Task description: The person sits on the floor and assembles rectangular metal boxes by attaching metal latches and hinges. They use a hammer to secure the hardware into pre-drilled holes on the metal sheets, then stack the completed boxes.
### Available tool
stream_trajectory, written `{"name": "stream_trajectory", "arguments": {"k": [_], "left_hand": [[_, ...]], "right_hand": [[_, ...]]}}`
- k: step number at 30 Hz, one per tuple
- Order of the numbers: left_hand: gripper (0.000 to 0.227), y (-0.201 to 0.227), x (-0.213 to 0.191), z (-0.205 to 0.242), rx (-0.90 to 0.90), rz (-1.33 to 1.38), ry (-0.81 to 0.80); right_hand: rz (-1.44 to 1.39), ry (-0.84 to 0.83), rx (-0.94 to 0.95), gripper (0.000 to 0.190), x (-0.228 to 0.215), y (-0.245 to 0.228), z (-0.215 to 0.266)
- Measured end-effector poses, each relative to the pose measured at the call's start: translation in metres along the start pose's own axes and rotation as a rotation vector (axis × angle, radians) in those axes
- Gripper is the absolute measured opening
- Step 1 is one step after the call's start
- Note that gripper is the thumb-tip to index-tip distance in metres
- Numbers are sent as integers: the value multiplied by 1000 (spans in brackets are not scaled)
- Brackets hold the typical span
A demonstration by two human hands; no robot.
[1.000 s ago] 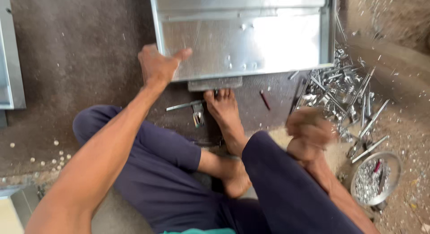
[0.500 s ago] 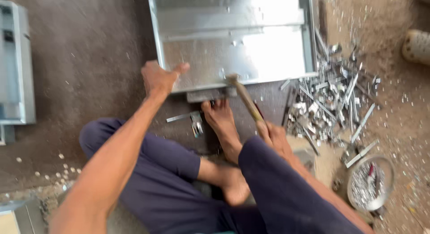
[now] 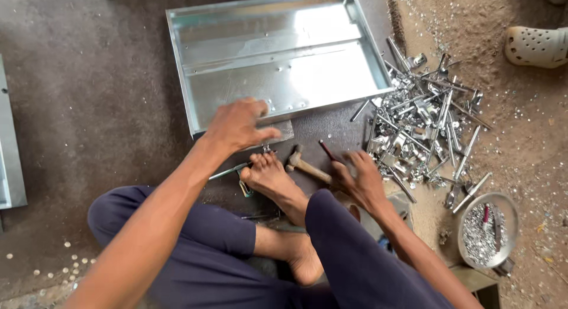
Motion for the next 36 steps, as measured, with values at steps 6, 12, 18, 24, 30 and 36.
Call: {"name": "stream_trajectory", "arguments": {"k": [6, 12, 18, 24, 30, 36], "left_hand": [[29, 152, -144, 14, 531, -317, 320], [21, 132, -246, 81, -52, 313, 192], [34, 68, -218, 146, -105, 723, 385], [29, 74, -220, 229, -88, 1017, 435], [37, -33, -168, 242, -258, 1485, 631], [50, -77, -27, 184, -205, 1169, 457]], "right_hand": [[-11, 204, -74, 38, -20, -20, -26], [-843, -288, 194, 87, 16, -33, -19], [-1154, -400, -113, 107, -8, -102, -2], [-950, -331, -223, 101, -12, -147, -38], [-1102, -542, 81, 84, -6, -163, -27], [-1264, -352, 394, 47, -40, -116, -53]]}}
Point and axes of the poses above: each hand's wrist, its own z-axis away from the middle knuckle, its own x-axis out of the palm, y = z × x, the point moved 10 cm from there along -z, towards the middle knuckle, and after that the axes turned 11 degrees about z, right-handed, at the moved point
